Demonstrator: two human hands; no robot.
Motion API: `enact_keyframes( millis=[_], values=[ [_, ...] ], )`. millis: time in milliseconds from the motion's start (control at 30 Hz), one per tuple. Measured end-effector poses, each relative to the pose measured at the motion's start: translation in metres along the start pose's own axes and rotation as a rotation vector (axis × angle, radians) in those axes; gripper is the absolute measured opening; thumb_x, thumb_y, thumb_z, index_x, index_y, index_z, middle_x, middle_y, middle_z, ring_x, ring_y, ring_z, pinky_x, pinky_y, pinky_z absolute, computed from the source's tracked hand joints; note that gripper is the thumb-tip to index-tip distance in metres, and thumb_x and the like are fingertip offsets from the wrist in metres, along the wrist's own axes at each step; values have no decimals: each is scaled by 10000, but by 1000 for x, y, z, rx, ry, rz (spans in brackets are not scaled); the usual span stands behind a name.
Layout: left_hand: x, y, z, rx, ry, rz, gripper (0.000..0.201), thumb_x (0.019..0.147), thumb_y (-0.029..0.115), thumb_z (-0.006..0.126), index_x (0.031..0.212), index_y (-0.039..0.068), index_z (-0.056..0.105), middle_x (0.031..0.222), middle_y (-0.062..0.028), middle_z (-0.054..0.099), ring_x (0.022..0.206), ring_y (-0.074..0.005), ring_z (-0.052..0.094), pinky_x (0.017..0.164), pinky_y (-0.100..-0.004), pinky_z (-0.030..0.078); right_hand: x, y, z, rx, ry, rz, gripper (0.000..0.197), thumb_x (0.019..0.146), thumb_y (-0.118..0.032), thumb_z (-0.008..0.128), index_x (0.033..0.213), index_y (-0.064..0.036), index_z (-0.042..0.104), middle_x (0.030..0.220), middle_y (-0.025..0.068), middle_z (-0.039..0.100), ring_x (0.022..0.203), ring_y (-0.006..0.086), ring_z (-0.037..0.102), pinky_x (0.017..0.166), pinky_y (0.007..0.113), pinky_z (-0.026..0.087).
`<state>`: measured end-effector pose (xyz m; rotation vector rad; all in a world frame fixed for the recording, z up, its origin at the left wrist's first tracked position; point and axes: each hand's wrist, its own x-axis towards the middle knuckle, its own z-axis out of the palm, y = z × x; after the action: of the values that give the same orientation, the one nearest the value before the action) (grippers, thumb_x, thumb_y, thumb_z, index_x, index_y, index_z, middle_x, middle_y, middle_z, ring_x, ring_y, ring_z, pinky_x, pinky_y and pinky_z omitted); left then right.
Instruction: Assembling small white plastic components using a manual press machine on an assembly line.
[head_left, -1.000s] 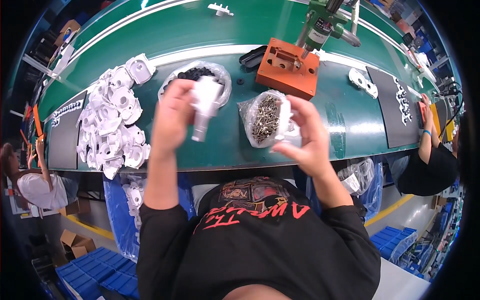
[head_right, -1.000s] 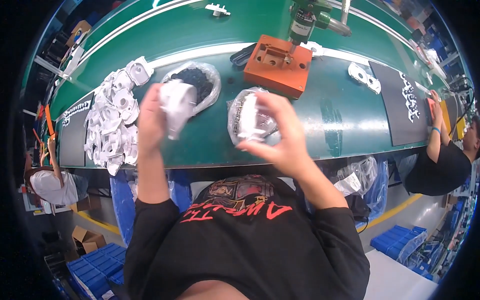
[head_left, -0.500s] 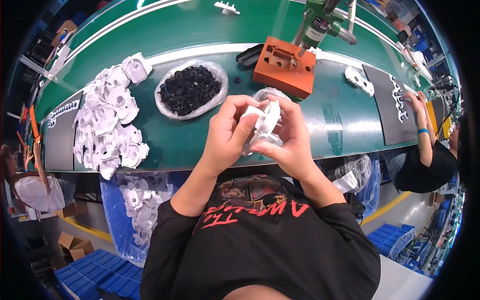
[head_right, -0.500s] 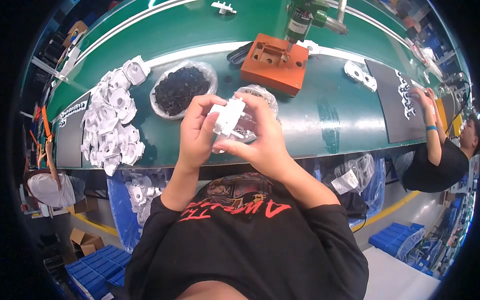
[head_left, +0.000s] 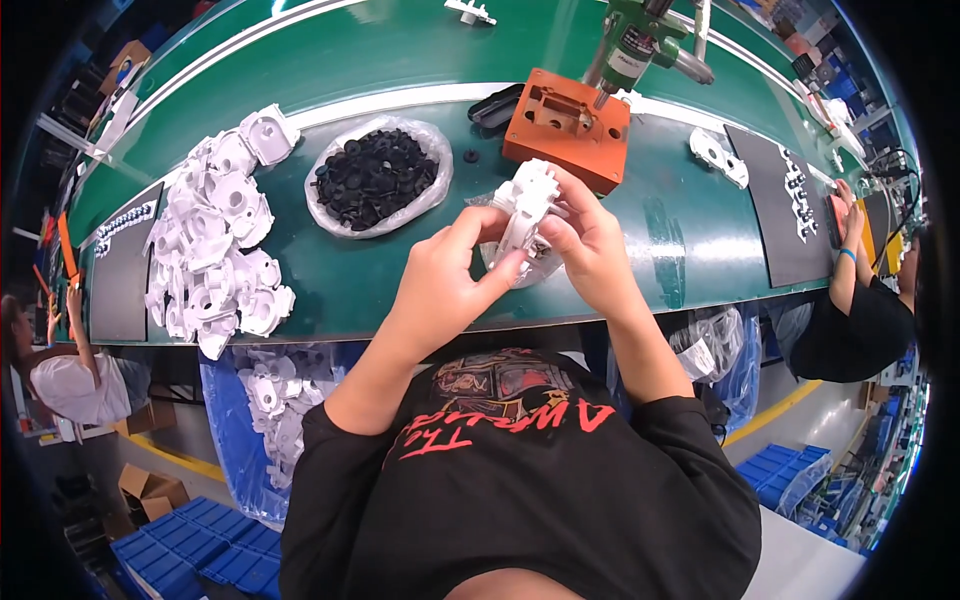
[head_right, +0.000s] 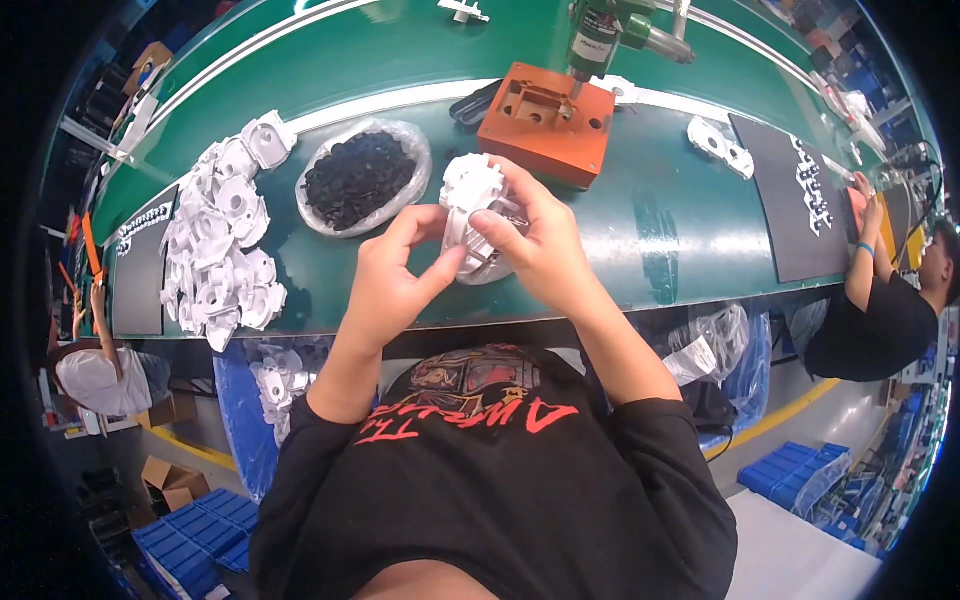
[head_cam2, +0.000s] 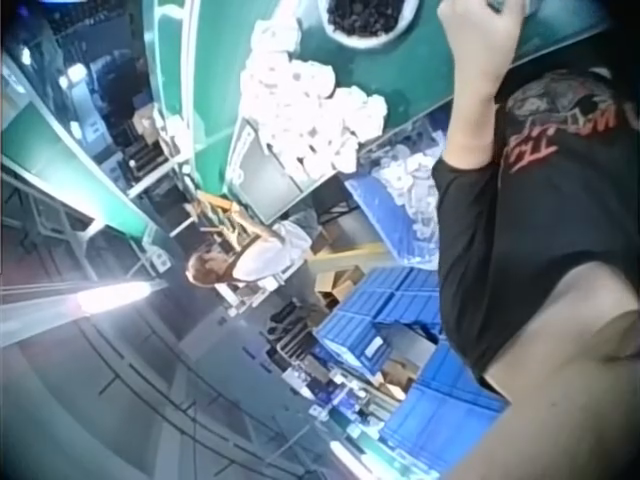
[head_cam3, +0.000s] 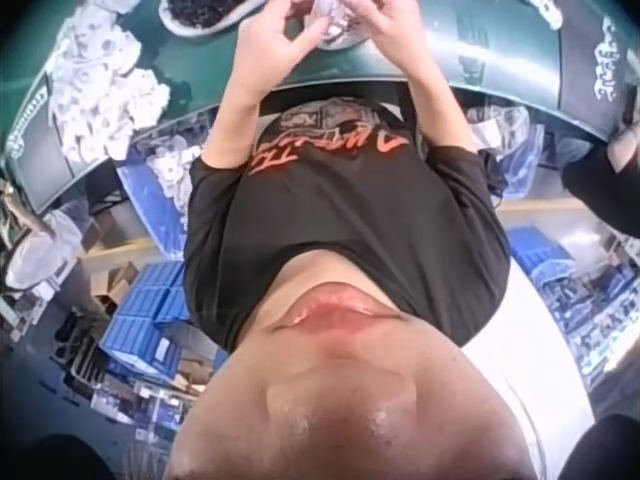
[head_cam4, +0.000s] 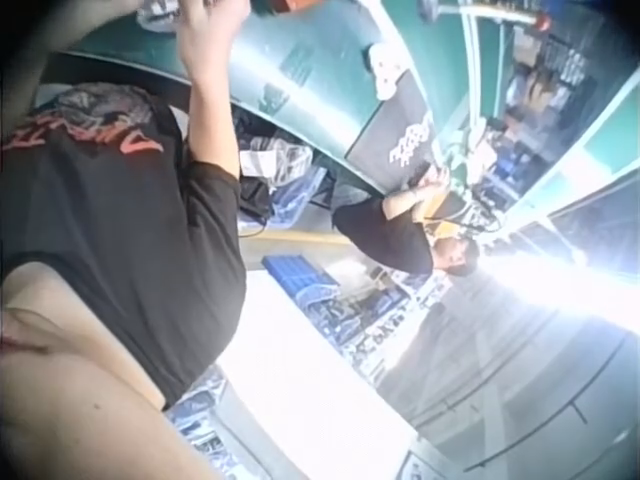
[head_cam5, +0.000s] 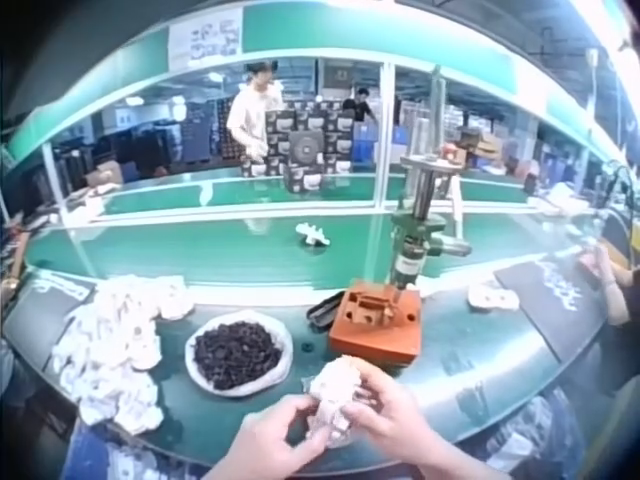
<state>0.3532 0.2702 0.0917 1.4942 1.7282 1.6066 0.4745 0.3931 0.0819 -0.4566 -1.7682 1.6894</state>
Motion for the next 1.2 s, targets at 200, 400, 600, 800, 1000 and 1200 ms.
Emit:
enact_keyframes(
  millis=[200,400,600,800,1000,1200],
  values=[
    [35,-3,-14,170,31,50,174,823,130,628,910,3,546,729,-135,637,642,-243,649,581,-306,485,2,-2,-18,-194,66,-187,411,876,-191,559,1220,27,502,1057,89,557,972,201,550,858,282,435],
    [122,-46,6,745,-64,441,141,816,151,579,900,46,539,727,-139,621,663,-301,617,569,-376,481,-3,24,-12,-982,-54,-369,316,720,-119,673,1030,-80,625,992,91,525,936,278,494,796,365,404],
    [172,-104,63,905,-203,758,131,742,64,541,871,68,522,822,-81,618,714,-260,630,572,-370,504,-3,34,-6,-964,-6,-338,252,680,-115,710,923,-105,642,907,69,498,878,264,484,778,389,366],
    [185,-117,65,843,-220,746,129,762,81,539,883,97,582,858,-47,619,772,-249,628,631,-359,514,-4,44,-6,-950,35,-386,190,687,-111,709,851,-98,615,880,60,500,849,257,485,736,377,356],
    [176,-130,62,847,-274,730,146,838,136,532,954,125,619,970,-35,592,819,-230,610,684,-335,520,-8,36,-12,-853,9,-371,163,676,-40,666,825,-80,613,889,62,533,860,266,491,772,361,374],
    [168,-123,56,715,-60,827,199,803,236,564,886,71,637,916,-105,625,877,-292,604,752,-431,474,-5,33,-11,-824,5,-353,154,688,-41,668,829,-56,608,910,66,543,895,279,502,804,361,391]
  ],
)
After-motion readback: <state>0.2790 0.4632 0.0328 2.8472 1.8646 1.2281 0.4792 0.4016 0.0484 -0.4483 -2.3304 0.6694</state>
